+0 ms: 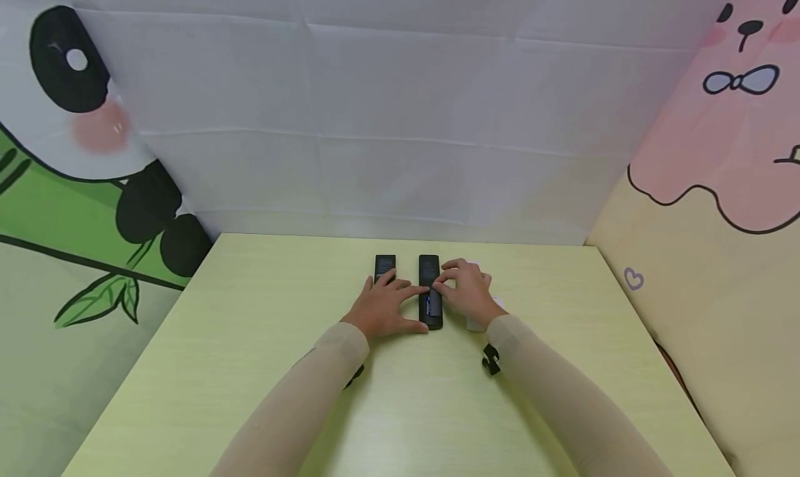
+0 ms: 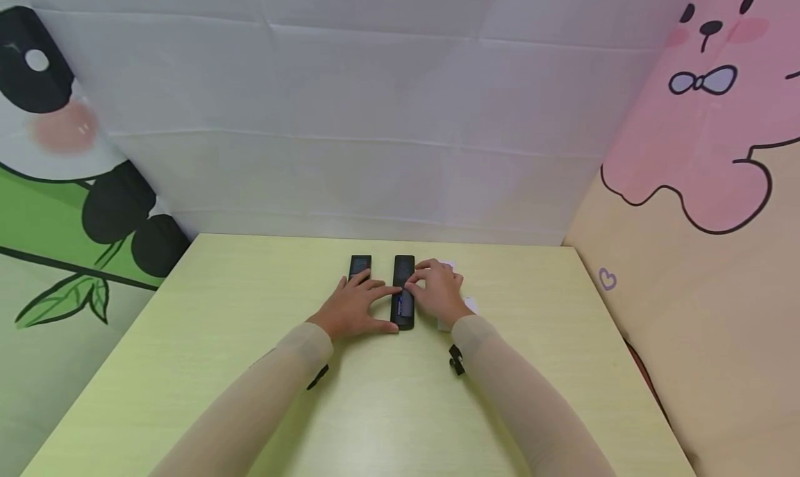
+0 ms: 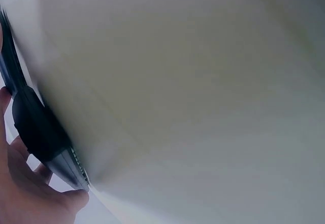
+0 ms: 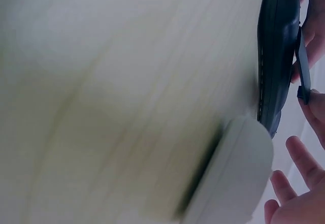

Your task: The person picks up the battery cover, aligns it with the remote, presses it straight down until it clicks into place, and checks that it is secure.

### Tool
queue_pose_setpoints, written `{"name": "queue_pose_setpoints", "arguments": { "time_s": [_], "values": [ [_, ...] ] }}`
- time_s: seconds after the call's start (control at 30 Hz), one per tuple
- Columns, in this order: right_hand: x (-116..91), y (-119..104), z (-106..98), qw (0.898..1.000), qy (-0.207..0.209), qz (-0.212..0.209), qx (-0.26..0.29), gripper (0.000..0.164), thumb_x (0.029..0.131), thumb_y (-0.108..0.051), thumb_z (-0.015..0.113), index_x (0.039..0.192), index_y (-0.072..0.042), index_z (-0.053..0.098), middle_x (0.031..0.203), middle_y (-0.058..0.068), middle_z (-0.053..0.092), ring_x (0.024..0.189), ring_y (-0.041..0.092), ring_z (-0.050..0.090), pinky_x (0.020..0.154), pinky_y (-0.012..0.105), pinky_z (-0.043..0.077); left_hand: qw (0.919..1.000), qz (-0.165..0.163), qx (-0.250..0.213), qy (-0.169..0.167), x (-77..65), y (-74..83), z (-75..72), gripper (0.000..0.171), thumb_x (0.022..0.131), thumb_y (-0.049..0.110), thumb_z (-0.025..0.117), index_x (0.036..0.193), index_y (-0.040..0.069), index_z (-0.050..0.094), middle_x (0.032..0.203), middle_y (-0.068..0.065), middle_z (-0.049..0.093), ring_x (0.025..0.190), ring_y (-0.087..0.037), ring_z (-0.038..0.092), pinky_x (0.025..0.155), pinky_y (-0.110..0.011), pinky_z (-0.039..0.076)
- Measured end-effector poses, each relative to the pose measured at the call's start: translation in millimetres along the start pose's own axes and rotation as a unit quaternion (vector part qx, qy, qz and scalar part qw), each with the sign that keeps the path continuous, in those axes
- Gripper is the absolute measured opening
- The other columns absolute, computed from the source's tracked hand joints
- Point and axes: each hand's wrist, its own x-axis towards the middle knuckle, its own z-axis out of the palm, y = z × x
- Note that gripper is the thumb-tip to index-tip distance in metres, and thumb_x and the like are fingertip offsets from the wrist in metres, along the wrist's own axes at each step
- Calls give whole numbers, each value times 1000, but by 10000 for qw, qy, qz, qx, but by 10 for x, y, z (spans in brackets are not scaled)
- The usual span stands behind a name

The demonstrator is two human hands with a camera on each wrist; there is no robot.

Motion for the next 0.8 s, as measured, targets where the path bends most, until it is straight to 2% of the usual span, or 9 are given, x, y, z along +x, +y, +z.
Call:
{"name": "queue_pose_setpoints", "arguments": {
  "time_s": [0.8],
  "values": [
    [33, -66, 50, 9999, -99, 17, -27, 21, 116, -33, 79, 115, -17, 93, 167, 14, 69, 161, 51, 56, 126, 76, 35, 10000, -21, -54, 11, -10, -35, -22, 92, 96, 85, 81, 175, 48, 56, 182, -7, 58, 186, -45, 26, 144, -87, 19]
  ]
}}
